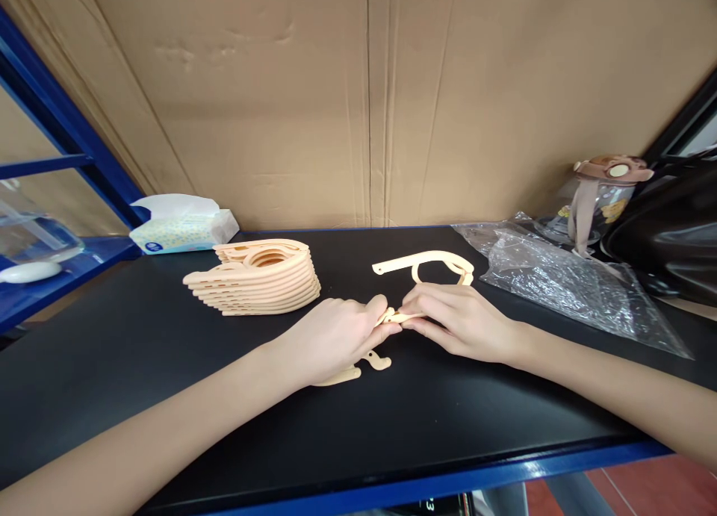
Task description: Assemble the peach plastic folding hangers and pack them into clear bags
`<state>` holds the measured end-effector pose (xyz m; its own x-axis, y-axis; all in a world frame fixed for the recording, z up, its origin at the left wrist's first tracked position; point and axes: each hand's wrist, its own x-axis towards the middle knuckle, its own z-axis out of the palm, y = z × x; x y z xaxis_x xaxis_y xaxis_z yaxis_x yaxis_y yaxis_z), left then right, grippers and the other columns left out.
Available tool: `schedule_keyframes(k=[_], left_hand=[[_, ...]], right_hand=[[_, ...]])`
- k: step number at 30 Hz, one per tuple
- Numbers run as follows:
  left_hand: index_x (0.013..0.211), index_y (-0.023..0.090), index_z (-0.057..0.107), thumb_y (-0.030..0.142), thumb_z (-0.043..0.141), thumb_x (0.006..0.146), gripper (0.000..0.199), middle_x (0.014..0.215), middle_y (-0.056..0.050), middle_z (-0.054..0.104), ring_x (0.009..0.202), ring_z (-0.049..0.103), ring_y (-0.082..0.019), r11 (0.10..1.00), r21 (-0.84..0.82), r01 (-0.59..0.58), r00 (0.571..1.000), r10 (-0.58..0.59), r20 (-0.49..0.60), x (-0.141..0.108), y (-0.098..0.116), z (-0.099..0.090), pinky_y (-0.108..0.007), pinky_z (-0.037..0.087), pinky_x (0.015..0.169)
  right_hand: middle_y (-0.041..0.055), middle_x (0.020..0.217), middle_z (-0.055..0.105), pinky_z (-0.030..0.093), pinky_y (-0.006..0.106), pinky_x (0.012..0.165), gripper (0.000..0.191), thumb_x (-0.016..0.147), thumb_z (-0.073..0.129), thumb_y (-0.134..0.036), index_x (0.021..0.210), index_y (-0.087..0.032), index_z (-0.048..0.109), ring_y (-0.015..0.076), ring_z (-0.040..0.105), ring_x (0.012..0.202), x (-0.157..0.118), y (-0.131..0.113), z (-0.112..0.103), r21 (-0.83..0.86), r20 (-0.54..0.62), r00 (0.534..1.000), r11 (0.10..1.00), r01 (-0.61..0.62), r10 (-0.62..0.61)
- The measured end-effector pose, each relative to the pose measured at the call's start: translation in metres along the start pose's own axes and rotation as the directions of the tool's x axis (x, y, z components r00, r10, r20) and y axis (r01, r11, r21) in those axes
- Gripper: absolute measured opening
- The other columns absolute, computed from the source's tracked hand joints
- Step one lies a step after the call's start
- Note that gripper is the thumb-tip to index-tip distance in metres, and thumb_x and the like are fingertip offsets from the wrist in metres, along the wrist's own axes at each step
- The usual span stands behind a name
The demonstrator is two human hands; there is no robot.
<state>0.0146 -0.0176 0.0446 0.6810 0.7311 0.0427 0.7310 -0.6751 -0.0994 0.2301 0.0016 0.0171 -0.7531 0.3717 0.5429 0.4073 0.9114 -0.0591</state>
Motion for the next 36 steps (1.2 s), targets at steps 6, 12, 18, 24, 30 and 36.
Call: schedule_keyframes(k=[6, 12, 18, 24, 30, 36], left_hand=[[0.082, 0.018, 0.044, 0.041, 0.032, 0.100, 0.031, 0.057, 0.000, 0.057, 0.048, 0.060, -0.021, 0.999, 0.042, -0.020, 0.999, 0.021, -0.028, -0.0014, -0.0005, 0.0001, -0.026, 0.025, 0.041], [0.084, 0.018, 0.044, 0.042, 0.030, 0.100, 0.032, 0.058, 0.000, 0.058, 0.046, 0.060, -0.022, 0.997, 0.067, -0.041, 0.998, 0.044, -0.052, -0.0023, -0.0007, 0.0010, -0.026, 0.026, 0.041], [0.084, 0.018, 0.045, 0.045, 0.030, 0.099, 0.034, 0.057, 0.000, 0.059, 0.046, 0.060, -0.022, 0.998, 0.057, -0.005, 1.000, 0.006, -0.011, -0.0009, -0.0002, 0.0000, -0.026, 0.026, 0.040], [0.085, 0.017, 0.047, 0.046, 0.032, 0.098, 0.035, 0.055, -0.001, 0.059, 0.045, 0.059, -0.023, 0.995, 0.104, -0.003, 0.998, 0.009, -0.055, -0.0008, -0.0027, 0.0040, -0.026, 0.021, 0.039], [0.084, 0.016, 0.048, 0.043, 0.035, 0.098, 0.033, 0.052, 0.000, 0.056, 0.042, 0.056, -0.021, 0.996, 0.087, -0.012, 0.998, 0.018, -0.067, -0.0015, -0.0040, 0.0054, -0.025, 0.018, 0.040], [0.084, 0.016, 0.049, 0.043, 0.035, 0.098, 0.033, 0.052, 0.000, 0.055, 0.041, 0.055, -0.021, 0.997, 0.077, -0.025, 0.998, 0.029, -0.056, 0.0000, -0.0046, 0.0065, -0.025, 0.019, 0.040]], right_hand=[[0.0062, 0.088, 0.064, 0.047, 0.025, 0.063, 0.012, 0.096, 0.045, -0.022, 0.091, -0.016, 0.055, 0.0139, 0.059, 0.076, 0.0006, -0.0018, 0.0001, 0.022, -0.026, 1.000, 1.000, 0.009, -0.009], [0.0059, 0.089, 0.064, 0.047, 0.026, 0.064, 0.012, 0.096, 0.045, -0.022, 0.093, -0.016, 0.055, 0.0137, 0.059, 0.076, 0.0016, -0.0018, -0.0002, 0.049, -0.031, 1.000, 0.999, 0.005, -0.003], [0.0058, 0.088, 0.064, 0.047, 0.025, 0.063, 0.012, 0.095, 0.046, -0.022, 0.093, -0.016, 0.056, 0.0136, 0.059, 0.075, 0.0012, -0.0006, 0.0004, 0.035, -0.027, 1.000, 0.999, 0.003, -0.002], [0.0057, 0.087, 0.064, 0.047, 0.025, 0.063, 0.013, 0.096, 0.045, -0.023, 0.093, -0.015, 0.056, 0.0140, 0.060, 0.076, 0.0005, 0.0008, -0.0004, 0.014, -0.042, 0.999, 1.000, 0.003, -0.003], [0.0057, 0.087, 0.064, 0.047, 0.025, 0.064, 0.014, 0.096, 0.045, -0.024, 0.093, -0.015, 0.056, 0.0141, 0.060, 0.076, -0.0003, 0.0009, 0.0001, 0.009, -0.033, 0.999, 1.000, -0.003, 0.004], [0.0054, 0.089, 0.064, 0.047, 0.025, 0.064, 0.013, 0.096, 0.046, -0.023, 0.094, -0.015, 0.056, 0.0136, 0.059, 0.076, -0.0004, 0.0009, 0.0011, 0.015, -0.018, 1.000, 1.000, -0.005, 0.005]])
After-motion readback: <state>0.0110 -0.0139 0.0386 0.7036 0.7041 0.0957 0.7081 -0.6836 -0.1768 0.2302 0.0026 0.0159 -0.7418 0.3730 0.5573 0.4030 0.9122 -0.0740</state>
